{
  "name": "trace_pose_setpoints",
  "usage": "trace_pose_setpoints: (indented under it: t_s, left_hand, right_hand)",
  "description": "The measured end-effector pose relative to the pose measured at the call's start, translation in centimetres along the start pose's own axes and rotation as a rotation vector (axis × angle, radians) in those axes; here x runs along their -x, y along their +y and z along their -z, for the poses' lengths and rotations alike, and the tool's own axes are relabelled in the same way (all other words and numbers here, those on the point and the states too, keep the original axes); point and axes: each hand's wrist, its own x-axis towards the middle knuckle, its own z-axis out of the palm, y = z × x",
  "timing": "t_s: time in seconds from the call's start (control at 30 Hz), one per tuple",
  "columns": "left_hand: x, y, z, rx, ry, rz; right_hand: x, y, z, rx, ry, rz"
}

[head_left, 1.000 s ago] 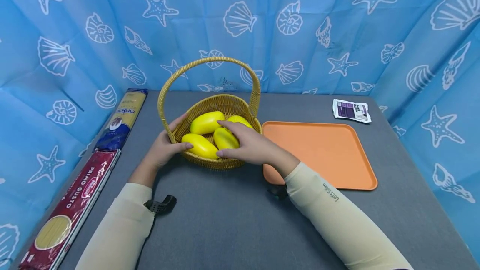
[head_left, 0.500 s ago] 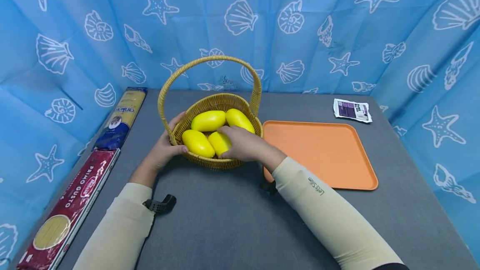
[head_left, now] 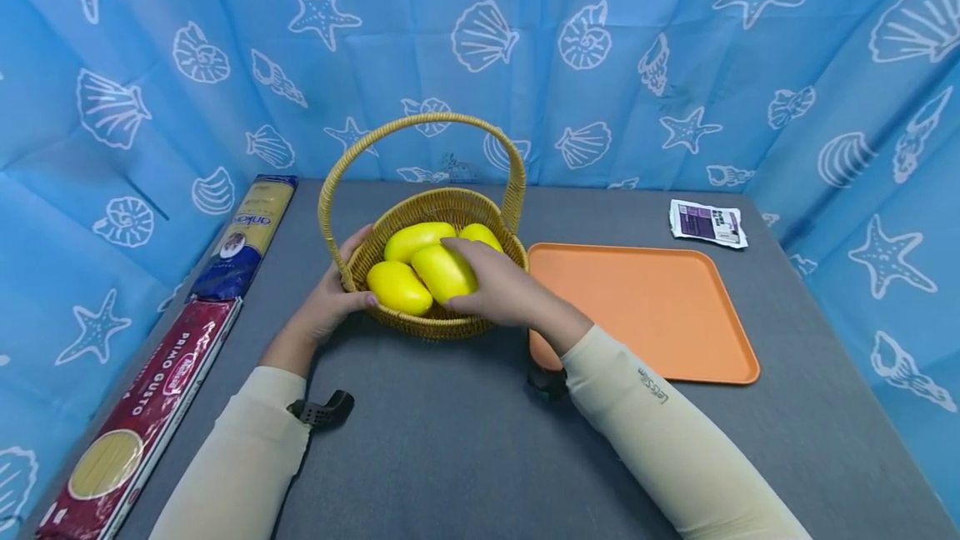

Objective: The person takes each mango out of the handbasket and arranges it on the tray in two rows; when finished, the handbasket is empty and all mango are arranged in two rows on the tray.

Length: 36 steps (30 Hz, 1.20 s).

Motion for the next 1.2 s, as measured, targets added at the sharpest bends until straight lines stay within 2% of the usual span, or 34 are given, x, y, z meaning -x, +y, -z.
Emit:
trace_pose_setpoints:
  t_s: [0.23,0.47,0.67,0.83,1.2]
  left_hand:
    - [0.0,0.1,0.0,0.004,-0.003,0.008]
    - [0.0,0.0,-0.1,0.028,-0.011,0.010]
    - [0.0,-0.2,0.0,0.025,-0.011,0.006]
    - [0.0,-0.2,-0.1,0.026,-0.012,-0.003]
    - [0.1,0.0,-0.1,0.013,-0.005,0.008]
  right_hand:
    - [1.3,0.3,0.6,-0.109,0.078,0.047]
    - [3.0,0.7,1.1,-0.262,0.185,0.086]
    - [4.5,1.2,1.7,-0.316,0.253,0.093]
    - [5.5,1.8,2.2,-0.372,0.274,0.091]
    - [7.6,4.0,3.2,-0.394,0.334,0.052]
